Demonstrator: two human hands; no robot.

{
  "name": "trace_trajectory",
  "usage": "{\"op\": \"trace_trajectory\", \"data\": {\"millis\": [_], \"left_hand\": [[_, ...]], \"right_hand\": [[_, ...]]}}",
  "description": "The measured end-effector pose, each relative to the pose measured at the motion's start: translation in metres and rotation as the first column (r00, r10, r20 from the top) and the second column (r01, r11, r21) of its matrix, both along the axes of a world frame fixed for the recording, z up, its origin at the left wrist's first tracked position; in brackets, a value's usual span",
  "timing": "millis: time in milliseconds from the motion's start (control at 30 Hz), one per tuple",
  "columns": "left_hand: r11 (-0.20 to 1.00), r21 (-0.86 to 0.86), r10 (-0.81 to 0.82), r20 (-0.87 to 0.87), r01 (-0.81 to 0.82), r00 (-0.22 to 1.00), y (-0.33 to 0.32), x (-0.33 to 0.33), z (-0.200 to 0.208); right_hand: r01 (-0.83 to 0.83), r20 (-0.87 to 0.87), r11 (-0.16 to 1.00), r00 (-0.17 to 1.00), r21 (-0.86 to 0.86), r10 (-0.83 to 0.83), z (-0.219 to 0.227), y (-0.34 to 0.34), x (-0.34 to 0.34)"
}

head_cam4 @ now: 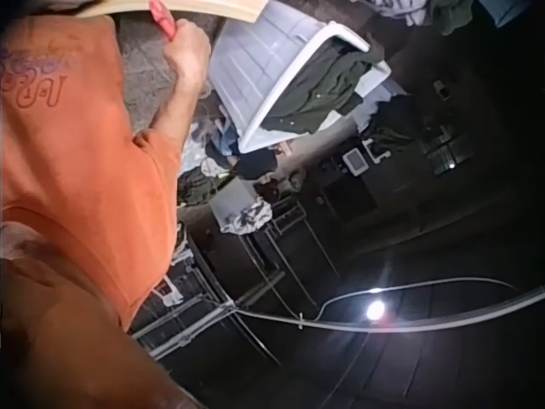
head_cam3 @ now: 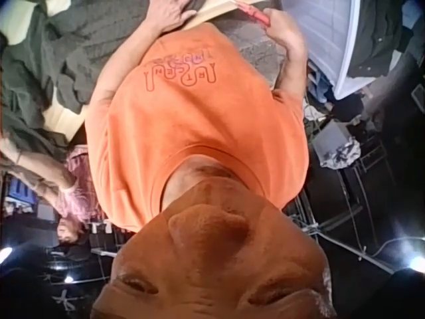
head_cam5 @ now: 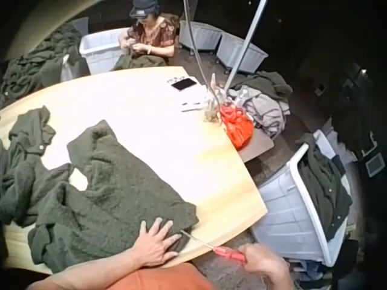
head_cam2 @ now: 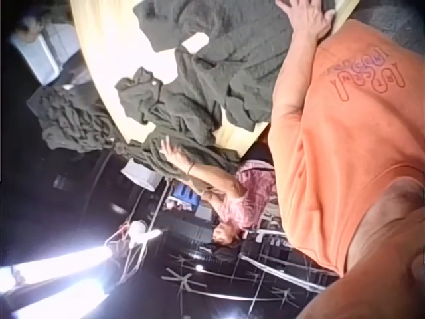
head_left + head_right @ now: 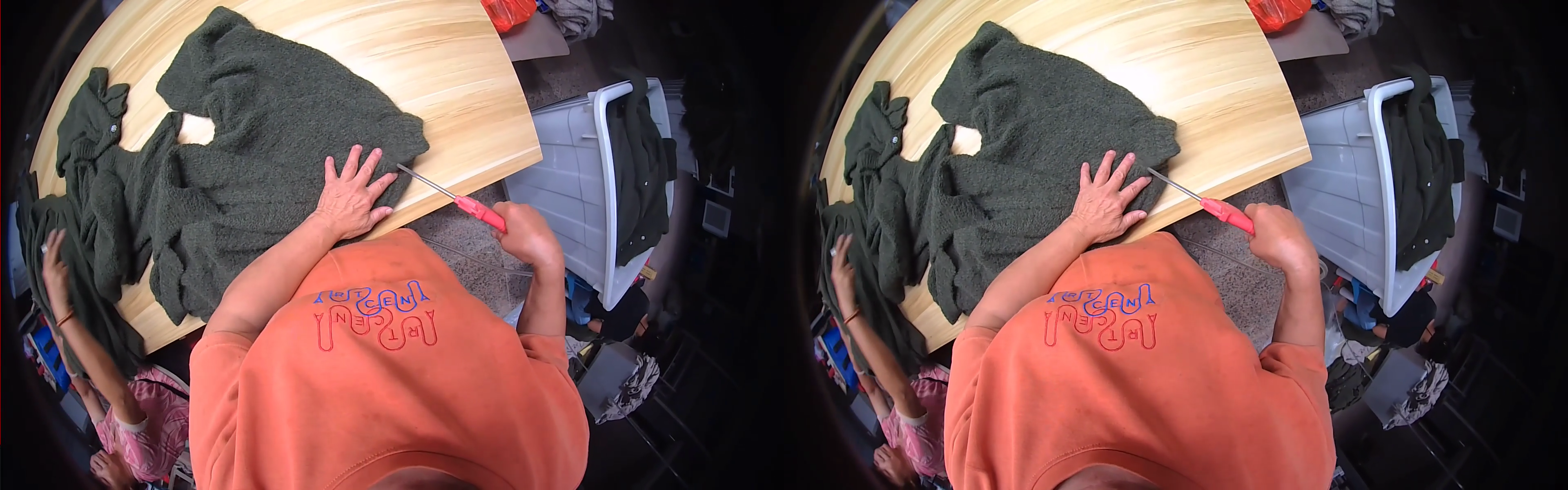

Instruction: Trimming loose threads from green knitted garments using scissors.

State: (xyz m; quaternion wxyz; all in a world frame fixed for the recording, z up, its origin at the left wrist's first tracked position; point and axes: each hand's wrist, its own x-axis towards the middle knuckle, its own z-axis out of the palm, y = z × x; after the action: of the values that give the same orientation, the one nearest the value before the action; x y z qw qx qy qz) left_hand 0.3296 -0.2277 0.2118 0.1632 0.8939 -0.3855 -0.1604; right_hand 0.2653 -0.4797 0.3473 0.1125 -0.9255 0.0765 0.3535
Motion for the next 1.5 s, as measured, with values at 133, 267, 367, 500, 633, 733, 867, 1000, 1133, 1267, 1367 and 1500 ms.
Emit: {"op": "trace_trajectory", "data": {"millis": [133, 267, 367, 500, 633, 733, 867, 1000, 1133, 1267, 1367, 1500], "left_hand": [[1.000, -0.007, 0.007, 0.004, -0.007, 1.000, 0.000, 0.000, -0.002], [1.000, 0.004, 0.006, 0.000, -0.006, 1.000, 0.000, 0.000, -0.001], [1.000, -0.001, 0.012, 0.004, -0.012, 1.000, 0.000, 0.000, -0.001], [1.000, -0.007, 0.017, 0.010, -0.017, 1.000, 0.000, -0.001, -0.001], [1.000, 0.028, 0.007, -0.014, -0.006, 1.000, 0.000, 0.000, 0.001], [1.000, 0.015, 0.017, -0.011, -0.016, 1.000, 0.001, 0.000, 0.000], [1.000, 0.002, 0.006, -0.027, -0.006, 1.000, 0.003, 0.000, 0.002], [0.966, -0.259, -0.003, -0.026, -0.004, 1.000, 0.017, -0.004, 0.005], [0.957, -0.256, 0.168, 0.097, -0.138, 0.981, 0.065, 0.013, 0.019], [0.972, 0.070, 0.218, 0.110, -0.226, 0.970, 0.131, 0.024, 0.030], [0.949, 0.120, 0.272, 0.146, -0.290, 0.951, 0.152, 0.023, 0.032], [0.874, 0.173, 0.437, 0.126, -0.454, 0.891, 0.157, 0.023, 0.023]], "right_hand": [[-0.058, 0.000, 0.997, 0.998, -0.042, 0.058, 0.005, 0.005, 0.002], [-0.075, -0.011, 0.996, 0.997, -0.046, 0.075, 0.006, 0.008, 0.002], [-0.090, 0.028, 0.994, 0.995, -0.058, 0.092, 0.008, 0.009, 0.001], [-0.068, 0.024, 0.996, 0.997, -0.064, 0.070, 0.006, 0.008, -0.001], [-0.071, -0.001, 0.995, 0.997, -0.066, 0.071, 0.008, 0.009, -0.001], [-0.080, 0.012, 0.995, 0.997, -0.066, 0.081, 0.012, 0.013, 0.001], [-0.028, 0.091, 0.999, 0.995, -0.017, 0.030, 0.005, 0.008, 0.000], [0.182, 0.115, 0.883, 0.960, 0.434, -0.254, -0.017, 0.005, 0.017], [0.419, -0.188, 0.617, 0.895, 0.666, -0.405, -0.043, 0.017, 0.042], [0.399, -0.202, 0.613, 0.908, 0.682, -0.367, -0.060, 0.031, 0.070], [0.420, -0.253, 0.619, 0.905, 0.663, -0.342, -0.075, 0.031, 0.092], [0.371, -0.241, 0.541, 0.924, 0.755, -0.297, -0.082, 0.037, 0.103]]}}
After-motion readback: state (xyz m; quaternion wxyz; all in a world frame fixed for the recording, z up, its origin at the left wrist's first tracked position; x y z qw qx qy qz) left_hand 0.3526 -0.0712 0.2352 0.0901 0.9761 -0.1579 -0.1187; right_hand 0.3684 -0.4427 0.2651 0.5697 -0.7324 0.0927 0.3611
